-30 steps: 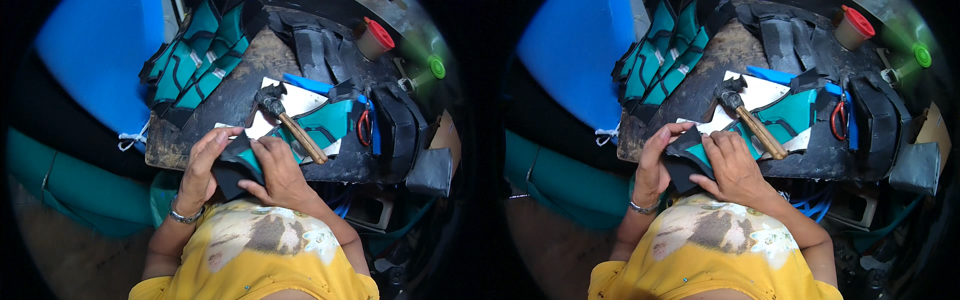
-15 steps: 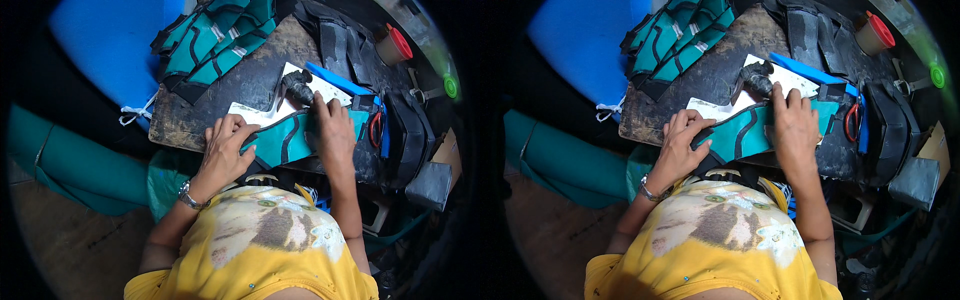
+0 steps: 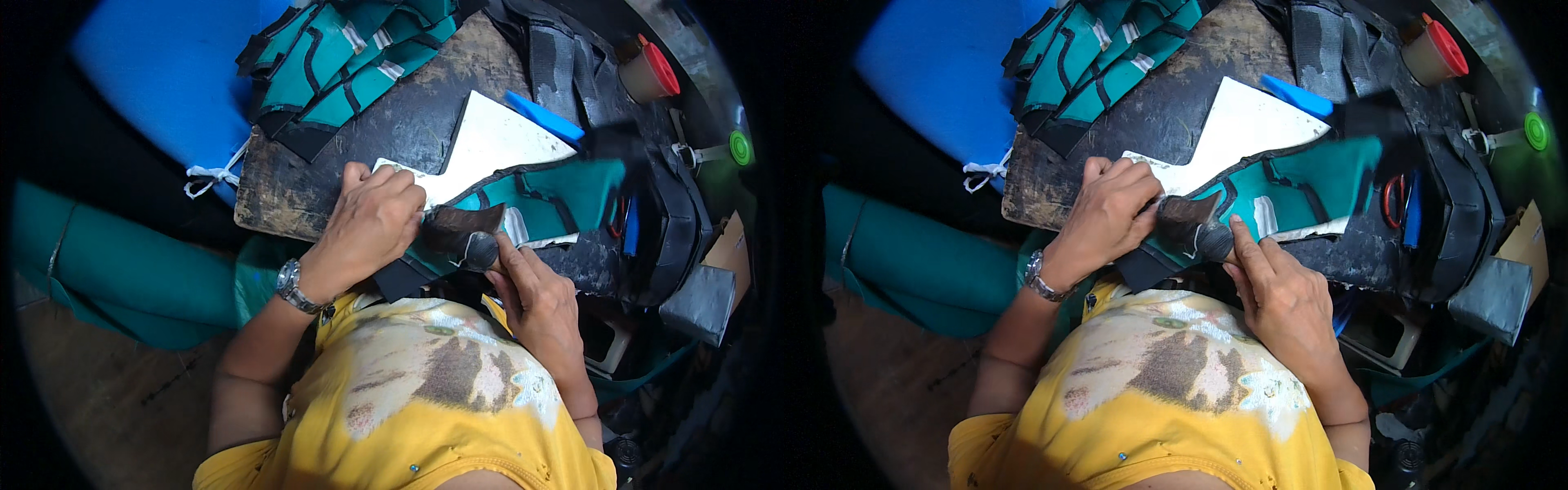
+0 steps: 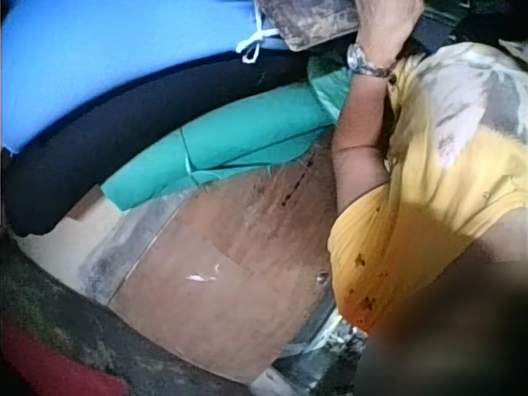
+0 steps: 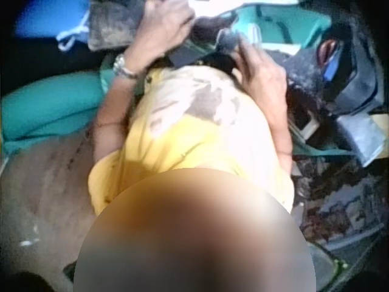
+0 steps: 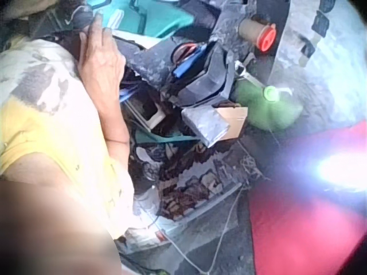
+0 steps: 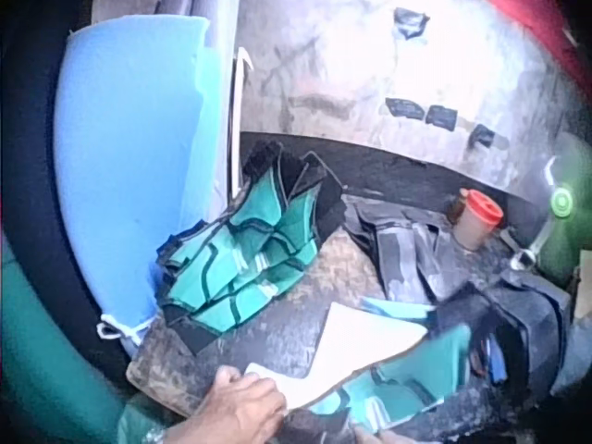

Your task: The person uses a hammer to press black trim onto green foam pieces on a white board, then cuts a blue foam strip with scissors and fits it into the assembly. The person repeatedly hammers the trim along the edges and adjusts the pieces on the work surface.

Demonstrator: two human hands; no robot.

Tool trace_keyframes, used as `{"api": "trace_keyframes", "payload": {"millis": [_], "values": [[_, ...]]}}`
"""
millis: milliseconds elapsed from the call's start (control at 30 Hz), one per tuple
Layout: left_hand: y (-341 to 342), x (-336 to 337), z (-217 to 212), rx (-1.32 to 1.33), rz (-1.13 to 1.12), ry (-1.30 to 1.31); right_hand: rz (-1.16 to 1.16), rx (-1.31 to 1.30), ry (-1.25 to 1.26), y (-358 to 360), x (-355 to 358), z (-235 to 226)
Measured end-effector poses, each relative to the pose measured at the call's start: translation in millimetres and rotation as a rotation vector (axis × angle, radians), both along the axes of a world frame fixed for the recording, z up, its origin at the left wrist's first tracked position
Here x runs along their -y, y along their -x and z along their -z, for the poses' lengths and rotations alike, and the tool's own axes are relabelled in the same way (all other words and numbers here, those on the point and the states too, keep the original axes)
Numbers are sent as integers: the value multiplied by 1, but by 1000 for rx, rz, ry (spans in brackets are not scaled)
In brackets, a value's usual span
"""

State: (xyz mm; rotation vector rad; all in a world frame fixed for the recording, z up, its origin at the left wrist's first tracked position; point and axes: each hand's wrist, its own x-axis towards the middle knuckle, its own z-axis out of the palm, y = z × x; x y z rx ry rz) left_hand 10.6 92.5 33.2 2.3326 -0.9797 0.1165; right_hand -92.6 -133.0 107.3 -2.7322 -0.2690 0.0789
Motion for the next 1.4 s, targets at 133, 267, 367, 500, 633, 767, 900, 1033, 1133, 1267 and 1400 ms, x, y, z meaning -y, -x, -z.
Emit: {"api": "trace_keyframes", "payload": {"millis": [133, 267, 367, 500, 633, 767, 900, 1033, 1133, 1267, 1400], "values": [[0, 5, 6, 70, -32, 20, 23, 2, -66, 2, 3, 10], [7, -3, 10, -111, -75, 113, 36, 28, -89, 4, 5, 17], [14, -8, 11, -180, -79, 153, 88, 9, -236, 4, 6, 23], [23, -9, 13, -159, -101, 149, 113, 107, -237, 2, 7, 27], [23, -10, 15, -105, -70, 95, 87, 292, -164, -9, 3, 29], [23, -12, 17, -82, -60, 109, -11, 241, 23, -13, 1, 27], [22, -13, 21, -82, -54, 136, -10, 293, 97, -16, 2, 23], [23, -15, 23, -145, -60, 168, -72, 226, 72, -19, -3, 18], [24, -15, 24, -165, -87, 191, -46, 219, 140, -22, 0, 11], [26, -16, 27, -125, -80, 172, 40, 320, 49, -24, -2, 16], [26, -16, 28, -136, -82, 190, -131, 225, 35, -21, -1, 19]]}}
